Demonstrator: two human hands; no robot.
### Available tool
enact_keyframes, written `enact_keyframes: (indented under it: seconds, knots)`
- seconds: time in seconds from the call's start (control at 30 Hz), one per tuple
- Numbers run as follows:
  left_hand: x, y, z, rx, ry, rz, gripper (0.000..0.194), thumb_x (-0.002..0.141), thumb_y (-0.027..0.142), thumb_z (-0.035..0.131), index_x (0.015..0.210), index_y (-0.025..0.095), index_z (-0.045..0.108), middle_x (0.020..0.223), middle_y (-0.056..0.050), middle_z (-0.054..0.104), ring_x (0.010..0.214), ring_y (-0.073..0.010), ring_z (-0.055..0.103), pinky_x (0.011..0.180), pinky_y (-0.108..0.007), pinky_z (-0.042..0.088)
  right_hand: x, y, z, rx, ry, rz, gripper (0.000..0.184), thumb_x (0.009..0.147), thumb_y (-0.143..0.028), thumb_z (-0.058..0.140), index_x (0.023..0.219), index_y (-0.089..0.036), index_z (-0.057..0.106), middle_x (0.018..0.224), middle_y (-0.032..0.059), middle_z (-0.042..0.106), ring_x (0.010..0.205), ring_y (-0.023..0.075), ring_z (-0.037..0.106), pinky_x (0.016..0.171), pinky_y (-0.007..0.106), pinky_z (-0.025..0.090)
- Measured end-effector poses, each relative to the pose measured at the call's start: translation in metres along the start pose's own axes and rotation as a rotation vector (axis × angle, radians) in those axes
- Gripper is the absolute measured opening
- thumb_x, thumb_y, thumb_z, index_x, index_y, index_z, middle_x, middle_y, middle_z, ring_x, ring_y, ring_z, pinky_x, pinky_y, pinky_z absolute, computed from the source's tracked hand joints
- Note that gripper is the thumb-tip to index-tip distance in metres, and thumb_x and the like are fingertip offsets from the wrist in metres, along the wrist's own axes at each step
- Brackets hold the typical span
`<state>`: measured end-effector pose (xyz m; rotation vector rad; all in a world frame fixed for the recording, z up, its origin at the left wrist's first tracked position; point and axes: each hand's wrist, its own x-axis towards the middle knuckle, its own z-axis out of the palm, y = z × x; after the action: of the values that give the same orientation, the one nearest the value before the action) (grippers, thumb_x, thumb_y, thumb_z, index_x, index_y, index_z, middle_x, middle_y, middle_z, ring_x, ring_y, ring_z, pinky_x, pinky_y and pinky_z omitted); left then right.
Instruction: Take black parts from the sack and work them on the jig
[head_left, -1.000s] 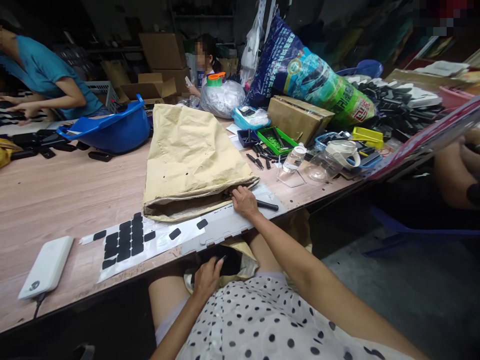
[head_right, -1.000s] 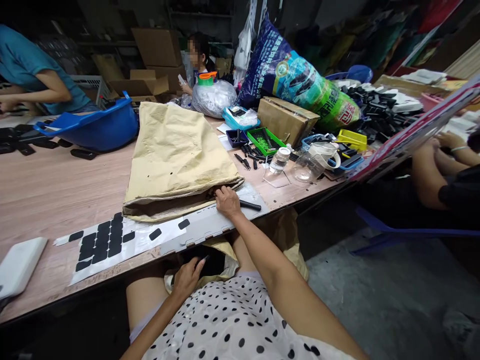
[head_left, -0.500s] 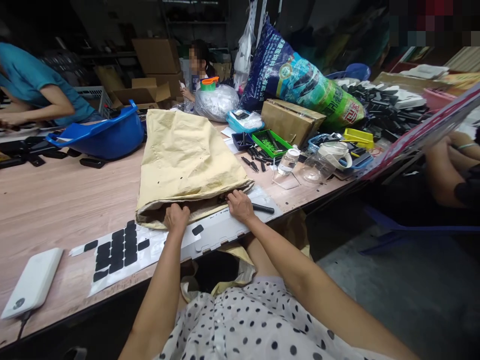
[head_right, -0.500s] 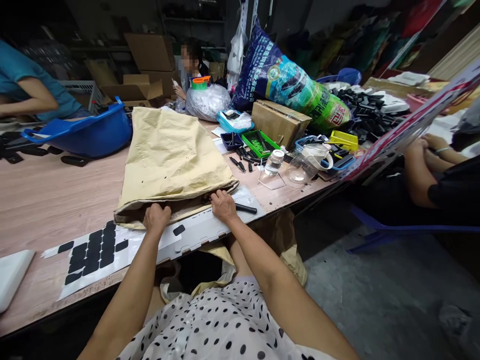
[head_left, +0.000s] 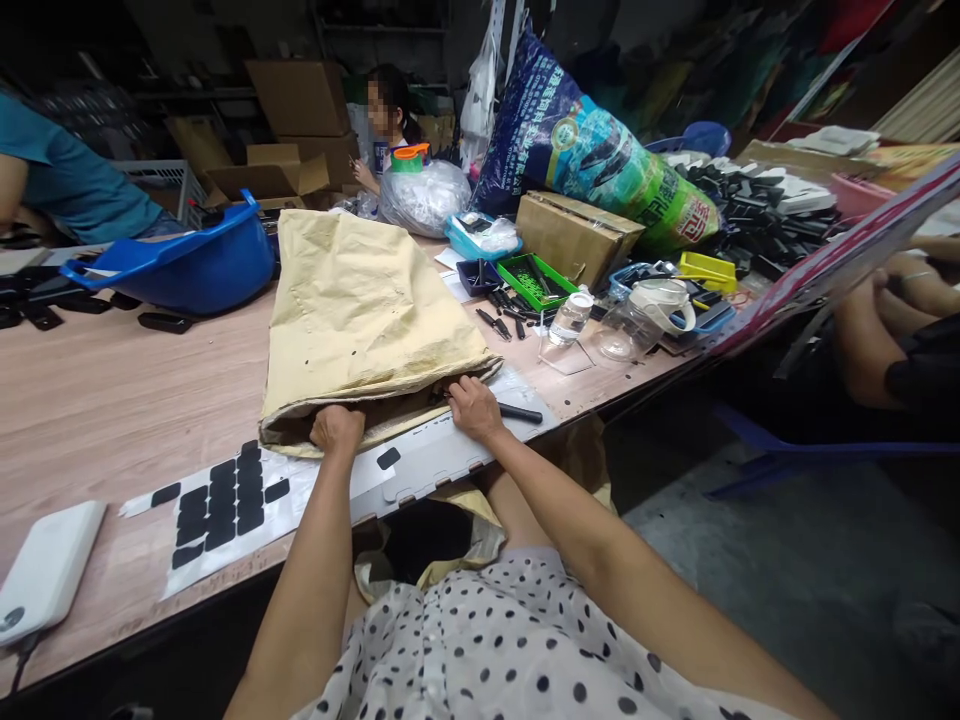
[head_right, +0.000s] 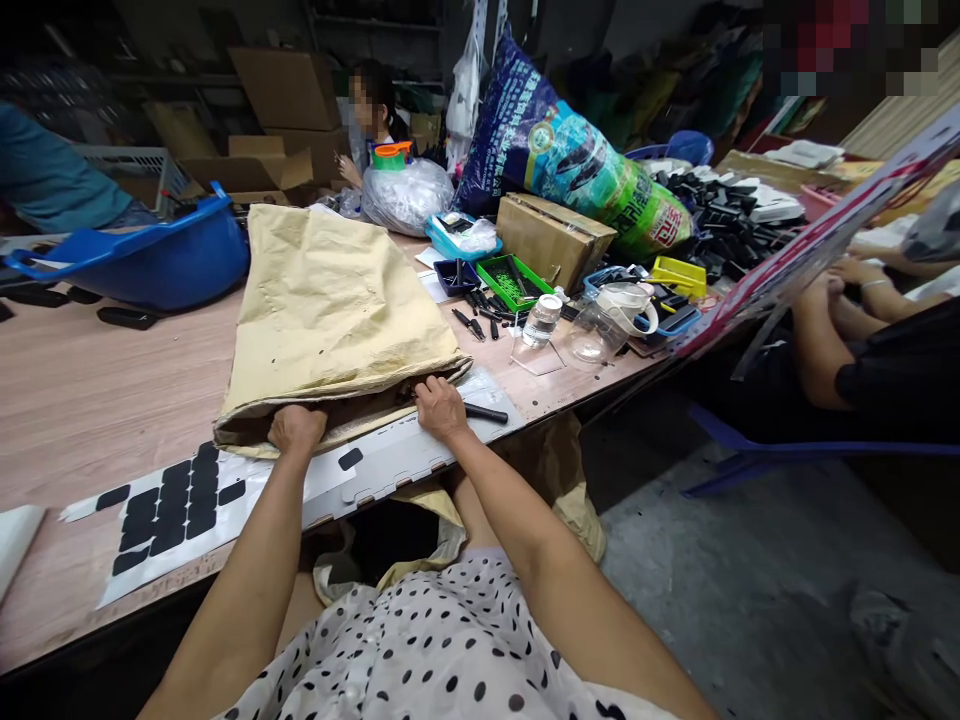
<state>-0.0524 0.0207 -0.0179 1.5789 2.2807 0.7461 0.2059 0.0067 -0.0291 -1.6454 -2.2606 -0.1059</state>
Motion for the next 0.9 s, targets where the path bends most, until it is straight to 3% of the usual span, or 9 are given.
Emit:
enact_keyframes:
  seconds: [0.1, 0.23, 0.33, 0.5, 0.77, 0.9]
  knots:
    - [-0.028, 0.001, -0.010, 0.047, 0.069, -0.083, 0.021, 0.074, 0.036, 0.062, 0.079, 0.018, 0.072, 0.081, -0.015, 0.066, 0.084, -0.0374, 0.065, 0.070, -0.048, 0.051, 0.000, 0.001, 0.000, -0.001, 0.004, -0.013, 0.012, 0.091, -0.015, 0.054, 0.095, -0.019, 0.065, 0.095, 0.0101, 0.061, 0.091, 0.0247, 0.049, 0.076, 0.033, 0.039]
    - [-0.070, 0.002, -0.013, -0.042, 0.087, 0.287, 0.024, 0.083, 0.043, 0.060, 0.090, 0.024, 0.073, 0.088, -0.008, 0.066, 0.084, -0.0266, 0.062, 0.076, -0.037, 0.049, 0.000, 0.001, 0.001, -0.005, -0.003, -0.013, 0.013, 0.091, -0.016, 0.053, 0.095, -0.019, 0.065, 0.095, 0.0104, 0.060, 0.092, 0.0249, 0.049, 0.077, 0.033, 0.039]
    - [-0.087, 0.003, -0.004, 0.003, 0.024, 0.399, 0.016, 0.081, 0.039, 0.064, 0.085, 0.025, 0.072, 0.083, -0.006, 0.066, 0.085, -0.0259, 0.061, 0.077, -0.036, 0.046, -0.001, 0.001, 0.000, -0.008, -0.012, 0.005, 0.013, 0.092, -0.017, 0.053, 0.096, -0.019, 0.065, 0.095, 0.0104, 0.060, 0.093, 0.0251, 0.049, 0.078, 0.033, 0.039]
    - [-0.087, 0.001, 0.008, 0.013, 0.006, 0.383, 0.013, 0.081, 0.036, 0.065, 0.085, 0.025, 0.071, 0.081, -0.005, 0.065, 0.087, -0.0271, 0.059, 0.077, -0.036, 0.044, -0.002, 0.000, -0.001, -0.010, -0.026, 0.009, 0.013, 0.092, -0.017, 0.053, 0.096, -0.019, 0.065, 0.096, 0.0105, 0.060, 0.093, 0.0251, 0.048, 0.078, 0.033, 0.039]
    - [-0.088, 0.000, 0.005, 0.007, -0.067, 0.440, 0.010, 0.079, 0.031, 0.067, 0.085, 0.025, 0.072, 0.077, -0.003, 0.066, 0.084, -0.0255, 0.059, 0.079, -0.037, 0.042, -0.001, 0.004, -0.008, 0.035, -0.036, -0.006, 0.016, 0.094, -0.018, 0.052, 0.094, -0.020, 0.068, 0.095, 0.0106, 0.062, 0.092, 0.0248, 0.051, 0.078, 0.033, 0.041]
    - [-0.090, 0.001, 0.005, -0.019, -0.146, 0.509, 0.008, 0.077, 0.031, 0.069, 0.082, 0.026, 0.074, 0.077, -0.002, 0.068, 0.083, -0.0240, 0.060, 0.082, -0.036, 0.042, -0.016, -0.007, -0.017, 0.173, 0.034, -0.020, 0.024, 0.097, -0.021, 0.048, 0.107, -0.021, 0.070, 0.095, 0.0089, 0.065, 0.091, 0.0229, 0.056, 0.082, 0.032, 0.045]
